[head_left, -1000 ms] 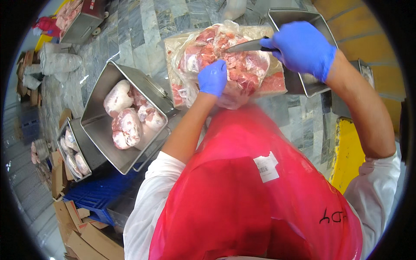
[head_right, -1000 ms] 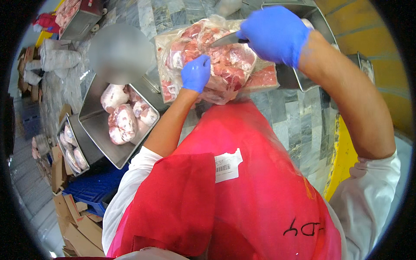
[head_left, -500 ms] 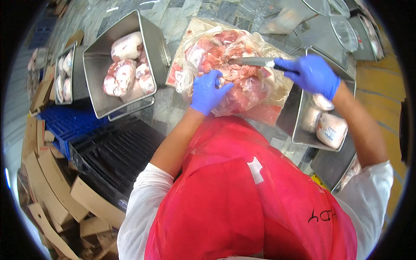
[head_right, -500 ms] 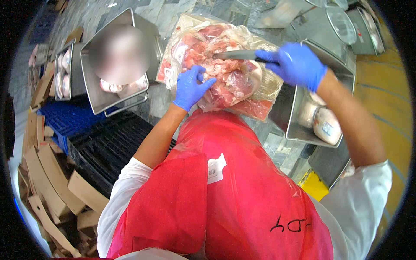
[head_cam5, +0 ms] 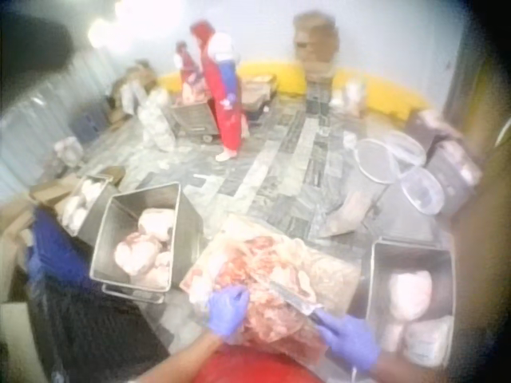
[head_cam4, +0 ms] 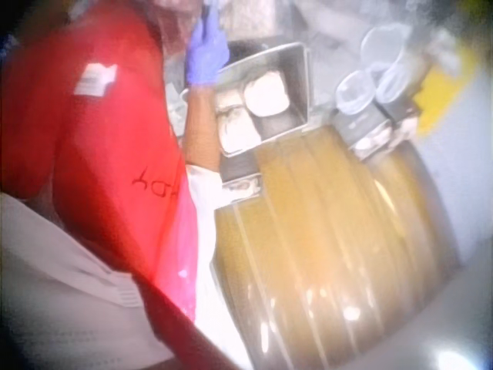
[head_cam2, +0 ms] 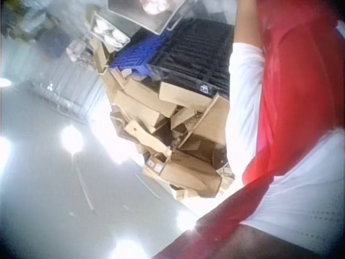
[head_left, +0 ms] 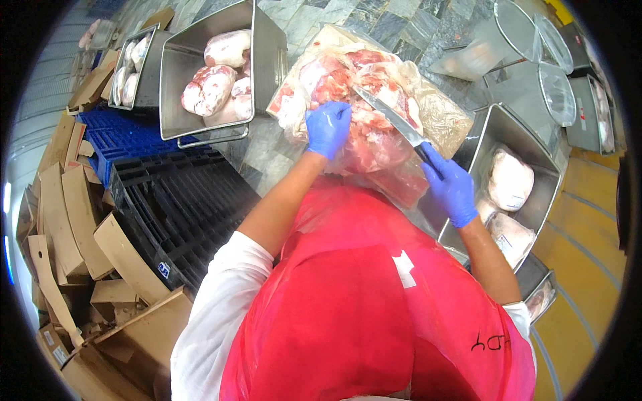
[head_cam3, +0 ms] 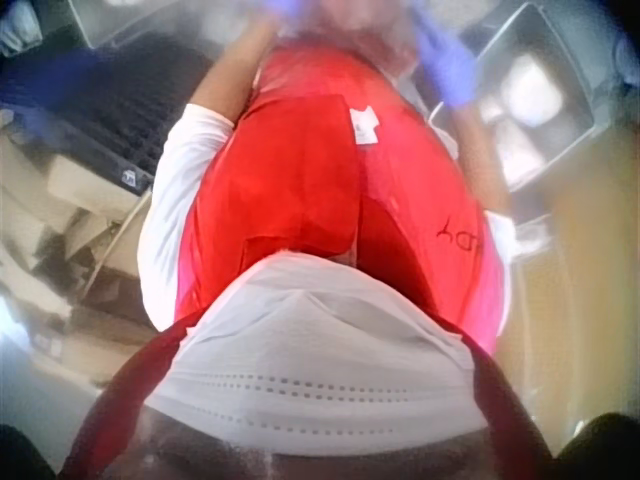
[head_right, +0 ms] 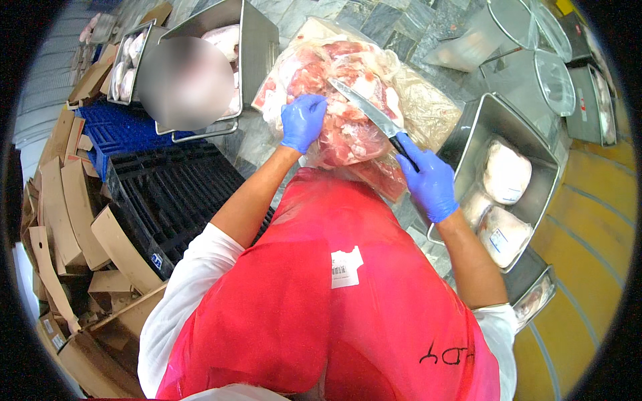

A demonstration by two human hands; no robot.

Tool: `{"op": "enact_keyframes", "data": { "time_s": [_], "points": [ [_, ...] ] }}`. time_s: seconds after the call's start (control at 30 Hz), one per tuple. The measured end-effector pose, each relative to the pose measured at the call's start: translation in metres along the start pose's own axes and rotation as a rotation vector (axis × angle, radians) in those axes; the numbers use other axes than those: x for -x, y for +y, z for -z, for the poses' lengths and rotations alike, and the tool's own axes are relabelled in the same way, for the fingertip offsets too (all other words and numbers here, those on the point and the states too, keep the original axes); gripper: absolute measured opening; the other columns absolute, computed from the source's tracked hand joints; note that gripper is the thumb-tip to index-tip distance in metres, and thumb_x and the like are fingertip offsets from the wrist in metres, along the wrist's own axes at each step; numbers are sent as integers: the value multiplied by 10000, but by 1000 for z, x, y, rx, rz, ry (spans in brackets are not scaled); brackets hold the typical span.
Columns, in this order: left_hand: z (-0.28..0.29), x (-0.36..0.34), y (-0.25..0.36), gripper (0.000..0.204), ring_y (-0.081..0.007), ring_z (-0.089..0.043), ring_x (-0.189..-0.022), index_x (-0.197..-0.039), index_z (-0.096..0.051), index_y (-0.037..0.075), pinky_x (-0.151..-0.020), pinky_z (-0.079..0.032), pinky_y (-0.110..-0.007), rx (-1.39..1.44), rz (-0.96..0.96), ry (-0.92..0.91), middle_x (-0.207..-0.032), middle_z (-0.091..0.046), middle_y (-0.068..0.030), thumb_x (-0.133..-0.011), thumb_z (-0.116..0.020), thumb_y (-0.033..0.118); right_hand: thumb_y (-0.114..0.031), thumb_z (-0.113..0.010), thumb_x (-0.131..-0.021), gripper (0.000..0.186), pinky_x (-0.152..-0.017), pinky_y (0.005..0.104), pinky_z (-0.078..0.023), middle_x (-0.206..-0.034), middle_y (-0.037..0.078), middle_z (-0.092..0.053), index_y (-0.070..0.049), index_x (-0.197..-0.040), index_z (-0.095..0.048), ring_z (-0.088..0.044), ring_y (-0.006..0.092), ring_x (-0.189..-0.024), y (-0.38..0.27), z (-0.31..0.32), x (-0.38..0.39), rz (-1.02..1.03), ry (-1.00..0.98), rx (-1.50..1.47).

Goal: The person uses a knife to cut a large piece of raw meat on a plastic sheet, separating portions and placing them into metal trays. The person repeatedly slices and repositions the meat while wearing blue gloves and a red apron.

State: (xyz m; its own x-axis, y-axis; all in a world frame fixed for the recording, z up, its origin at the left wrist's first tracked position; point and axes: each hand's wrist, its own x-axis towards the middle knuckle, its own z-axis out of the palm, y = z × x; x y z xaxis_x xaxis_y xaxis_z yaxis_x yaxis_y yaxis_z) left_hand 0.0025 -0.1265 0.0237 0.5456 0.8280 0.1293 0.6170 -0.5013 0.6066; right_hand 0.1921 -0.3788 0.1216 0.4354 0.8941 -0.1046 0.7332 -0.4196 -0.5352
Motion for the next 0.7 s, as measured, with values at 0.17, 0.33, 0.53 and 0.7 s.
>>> {"op": "enact_keyframes", "data": {
  "time_s": [0.17, 0.33, 0.53, 0.7],
  "points": [
    [1, -3, 5, 210, -324, -733, -856, -975, -771, 102, -792, -550, -452, -4, 98, -46, -918, -760, -138, -926, -692, 290, -208, -722, -965, 459, -814, 399, -570, -1074, 218, -739, -158, -1415, -648, -742, 348, -903, 26, -35, 39, -58, 125, -439],
    [4, 1, 6, 210, -338, -735, -826, -968, -754, 64, -759, -566, -447, 69, 125, -84, -891, -747, -166, -930, -672, 254, -255, -729, -942, 489, -715, 440, -538, -813, 165, -637, -287, -1422, -647, -666, 354, -747, 18, 20, 41, -87, -5, -74],
    [11, 4, 1, 201, -323, -733, -810, -956, -758, 56, -754, -565, -431, 178, 84, -79, -876, -739, -175, -921, -686, 240, -274, -721, -934, 442, -651, 469, -515, -767, 156, -610, -313, -1372, -682, -648, 343, -707, -17, 101, -3, 127, -88, 295],
    [33, -5, -1, 231, -324, -719, -911, -1027, -750, 40, -813, -550, -448, 303, 142, -141, -950, -739, -155, -904, -717, 233, -263, -719, -921, 347, -646, 496, -522, -811, 190, -673, -268, -1268, -741, -652, 403, -721, -87, 141, -57, 332, -159, 497]
  ]
}}
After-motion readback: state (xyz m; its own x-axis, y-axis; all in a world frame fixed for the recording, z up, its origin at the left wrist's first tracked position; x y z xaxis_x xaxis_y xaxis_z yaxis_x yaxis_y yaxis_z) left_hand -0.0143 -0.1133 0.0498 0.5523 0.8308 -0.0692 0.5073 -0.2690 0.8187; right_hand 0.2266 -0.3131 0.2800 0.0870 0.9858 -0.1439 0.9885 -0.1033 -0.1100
